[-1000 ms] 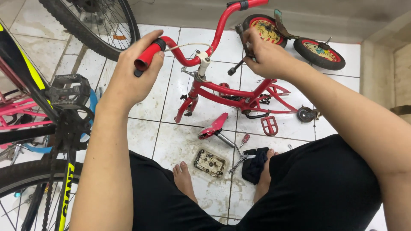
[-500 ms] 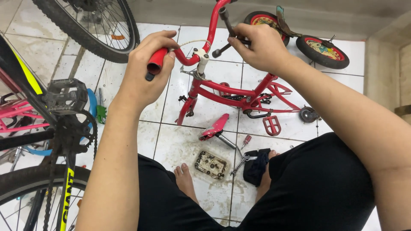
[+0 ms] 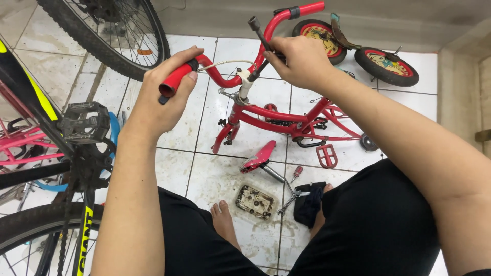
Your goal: Reassembling sections of a red bicycle frame, including attaching handlebars and tightening bolts using hand tools.
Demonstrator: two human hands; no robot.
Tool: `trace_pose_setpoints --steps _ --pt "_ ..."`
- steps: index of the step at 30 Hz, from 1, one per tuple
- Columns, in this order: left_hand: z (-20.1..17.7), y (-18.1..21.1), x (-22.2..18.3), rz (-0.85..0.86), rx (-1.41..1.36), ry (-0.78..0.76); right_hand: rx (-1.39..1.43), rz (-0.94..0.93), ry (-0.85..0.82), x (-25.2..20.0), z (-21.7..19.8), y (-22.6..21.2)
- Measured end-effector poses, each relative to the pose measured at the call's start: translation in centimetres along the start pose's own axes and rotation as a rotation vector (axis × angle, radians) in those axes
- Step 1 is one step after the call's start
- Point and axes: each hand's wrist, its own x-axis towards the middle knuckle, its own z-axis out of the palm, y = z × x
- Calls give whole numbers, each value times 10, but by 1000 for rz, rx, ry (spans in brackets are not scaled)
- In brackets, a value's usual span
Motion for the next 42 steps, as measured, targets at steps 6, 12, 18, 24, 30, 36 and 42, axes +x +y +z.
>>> trace_pose_setpoints --steps 6,12,18,24,30,36,42 --pt "-3 -3 -3 -12 -9 -12 -39 -61 20 5 4 2" --pt "-3 -8 -3 26 -11 -4 -361 -333 26 19 16 16" --pt "-3 0 -4 62 35 19 -416 -274 17 22 21 12" --pt "-1 6 -8 101 85 24 -470 132 -81 13 33 -24" --pt "4 14 -11 41 60 51 -197 321 -151 10 33 -14" --pt "13 16 -14 113 81 78 -187 283 -152 -22 -14 34" --pt "29 13 -15 229 161 29 -438 356 -934 -73 -52 -5"
